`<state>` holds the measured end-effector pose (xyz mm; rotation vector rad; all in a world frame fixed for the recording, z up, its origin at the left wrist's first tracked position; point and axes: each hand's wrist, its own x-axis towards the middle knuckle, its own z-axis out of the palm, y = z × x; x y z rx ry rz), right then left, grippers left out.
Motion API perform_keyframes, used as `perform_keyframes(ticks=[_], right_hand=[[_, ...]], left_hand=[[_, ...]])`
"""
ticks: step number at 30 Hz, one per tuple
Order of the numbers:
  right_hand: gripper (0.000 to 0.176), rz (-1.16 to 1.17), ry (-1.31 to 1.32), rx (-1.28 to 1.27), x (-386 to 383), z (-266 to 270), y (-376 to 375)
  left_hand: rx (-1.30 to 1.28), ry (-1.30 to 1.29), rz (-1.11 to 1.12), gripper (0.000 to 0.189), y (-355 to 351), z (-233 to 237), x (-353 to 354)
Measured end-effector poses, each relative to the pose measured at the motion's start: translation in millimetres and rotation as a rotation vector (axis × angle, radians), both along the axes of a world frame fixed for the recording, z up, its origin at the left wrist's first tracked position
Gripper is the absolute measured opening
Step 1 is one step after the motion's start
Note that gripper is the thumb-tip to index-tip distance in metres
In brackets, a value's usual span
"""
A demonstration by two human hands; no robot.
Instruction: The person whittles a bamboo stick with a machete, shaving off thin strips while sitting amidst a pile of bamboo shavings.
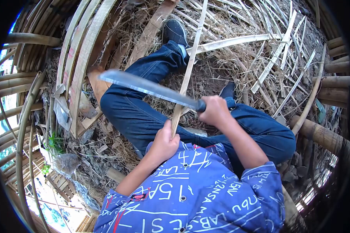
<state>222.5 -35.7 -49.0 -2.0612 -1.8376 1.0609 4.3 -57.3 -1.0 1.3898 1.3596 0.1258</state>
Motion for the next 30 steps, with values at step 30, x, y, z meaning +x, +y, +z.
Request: perform_keyframes(ticks=[30], right_hand=[[0.035, -0.382, -0.302, -0.075, 79, -49, 141]], left_hand=[[-0.029, 0.045, -0.071, 0.023, -12, 29, -17]])
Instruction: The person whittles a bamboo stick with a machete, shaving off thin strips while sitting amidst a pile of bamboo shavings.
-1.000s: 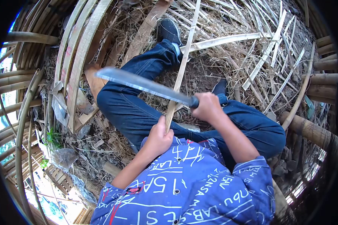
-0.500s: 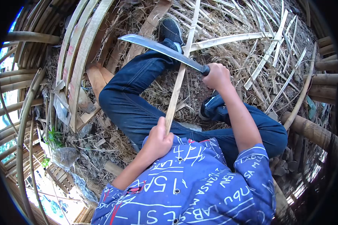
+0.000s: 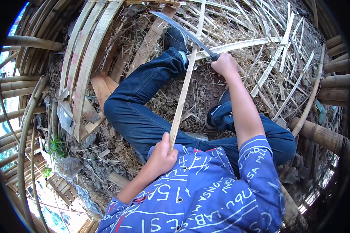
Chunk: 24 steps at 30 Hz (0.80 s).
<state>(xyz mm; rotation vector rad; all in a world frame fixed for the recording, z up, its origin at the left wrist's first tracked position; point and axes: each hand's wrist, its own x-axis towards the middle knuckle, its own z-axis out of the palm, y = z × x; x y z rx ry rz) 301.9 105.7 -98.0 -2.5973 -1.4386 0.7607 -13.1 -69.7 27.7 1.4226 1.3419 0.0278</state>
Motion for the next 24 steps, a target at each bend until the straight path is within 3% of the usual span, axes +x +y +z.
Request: perform_keyframes(ticks=[3, 6, 10, 16, 24], right_hand=[[0.036, 0.048, -0.033, 0.006, 0, 6, 7], [0.037, 0.040, -0.037, -0.008, 2, 11, 12], [0.040, -0.125, -0.006, -0.039, 21, 1, 19], [0.041, -0.081, -0.060, -0.058, 26, 6, 30], [0.040, -0.122, 0.009, 0.004, 20, 3, 1]], left_hand=[[0.080, -0.046, 0.020, 0.022, 5, 2, -2], [-0.084, 0.030, 0.042, 0.019, 10, 13, -2], [-0.081, -0.006, 0.013, 0.019, -5, 19, -9], [-0.090, -0.049, 0.063, 0.020, -3, 19, -18], [-0.153, -0.074, 0.128, 0.019, 3, 15, -17]])
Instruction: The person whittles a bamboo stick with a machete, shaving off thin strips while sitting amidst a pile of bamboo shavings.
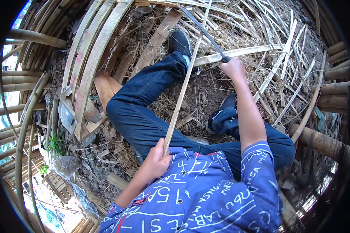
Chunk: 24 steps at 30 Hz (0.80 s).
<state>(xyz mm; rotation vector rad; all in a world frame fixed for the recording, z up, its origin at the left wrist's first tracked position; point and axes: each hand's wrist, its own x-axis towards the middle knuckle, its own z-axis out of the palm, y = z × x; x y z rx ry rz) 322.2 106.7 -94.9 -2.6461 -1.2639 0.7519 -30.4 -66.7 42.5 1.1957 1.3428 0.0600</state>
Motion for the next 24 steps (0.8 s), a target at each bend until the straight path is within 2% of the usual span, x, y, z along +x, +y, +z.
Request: perform_keyframes(ticks=[6, 9, 11, 12, 17, 20, 23, 24], right_hand=[[0.041, -0.011, -0.086, -0.028, 17, -4, -2], [0.041, -0.013, -0.088, -0.070, 17, 4, 10], [0.042, -0.035, -0.092, -0.065, 19, 4, 13], [0.043, -0.030, -0.089, -0.063, 24, 1, 13], [0.046, -0.054, -0.077, -0.102, 32, -10, 18], [0.048, -0.021, -0.077, -0.099, 35, -1, 18], [0.050, 0.015, -0.140, -0.128, 38, -3, 16], [0.050, 0.025, -0.167, -0.126, 38, -3, 15]], left_hand=[[0.007, 0.051, -0.065, 0.021, 1, 8, -4], [0.003, 0.057, -0.027, 0.023, 0, 12, -13], [0.062, 0.021, -0.112, 0.024, -5, 25, -19], [-0.029, 0.036, -0.061, 0.027, -7, 30, -25], [-0.019, 0.003, -0.113, 0.026, -5, 43, -55], [-0.118, -0.068, -0.049, 0.025, -14, 51, -79], [-0.223, -0.019, 0.004, 0.024, -14, 61, -91], [-0.144, -0.025, -0.036, 0.024, -19, 60, -95]])
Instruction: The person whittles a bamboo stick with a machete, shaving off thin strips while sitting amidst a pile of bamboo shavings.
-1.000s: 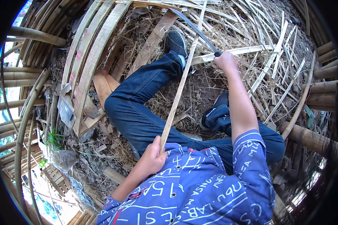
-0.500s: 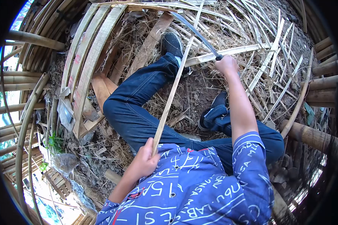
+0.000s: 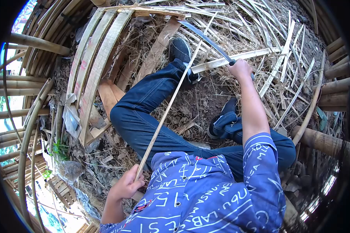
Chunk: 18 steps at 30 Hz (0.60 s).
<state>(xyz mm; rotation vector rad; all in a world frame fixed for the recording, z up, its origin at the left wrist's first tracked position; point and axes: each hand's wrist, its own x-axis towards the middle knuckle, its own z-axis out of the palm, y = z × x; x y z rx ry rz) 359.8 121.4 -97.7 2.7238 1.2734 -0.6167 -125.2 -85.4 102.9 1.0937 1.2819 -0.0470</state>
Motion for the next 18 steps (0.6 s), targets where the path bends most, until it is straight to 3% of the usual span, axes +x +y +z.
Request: perform_keyframes(ticks=[4, 6, 10, 13, 15, 17, 18], right_hand=[[0.050, -0.183, 0.051, 0.000, 21, -7, 0], [0.047, -0.183, 0.049, 0.004, 36, -6, -8], [0.042, -0.140, -0.098, -0.045, 60, -10, -30], [0.041, -0.202, -0.134, -0.017, 81, -9, -45], [0.038, -0.209, -0.112, -0.083, 94, 5, -59], [0.036, -0.179, -0.197, -0.129, 104, 10, -70], [0.036, -0.184, -0.203, -0.130, 108, 11, -74]], left_hand=[[0.091, 0.013, 0.014, 0.022, -8, 40, 1], [-0.040, 0.153, -0.026, 0.023, -12, 52, 0], [-0.204, 0.116, 0.128, 0.027, -17, 41, -12], [-0.339, -0.068, 0.085, 0.026, -23, 23, -64], [-0.400, -0.005, 0.061, 0.020, -17, 25, -85], [-0.205, -0.006, -0.314, 0.013, -4, 23, -98], [-0.204, -0.011, -0.319, 0.013, 1, 22, -108]])
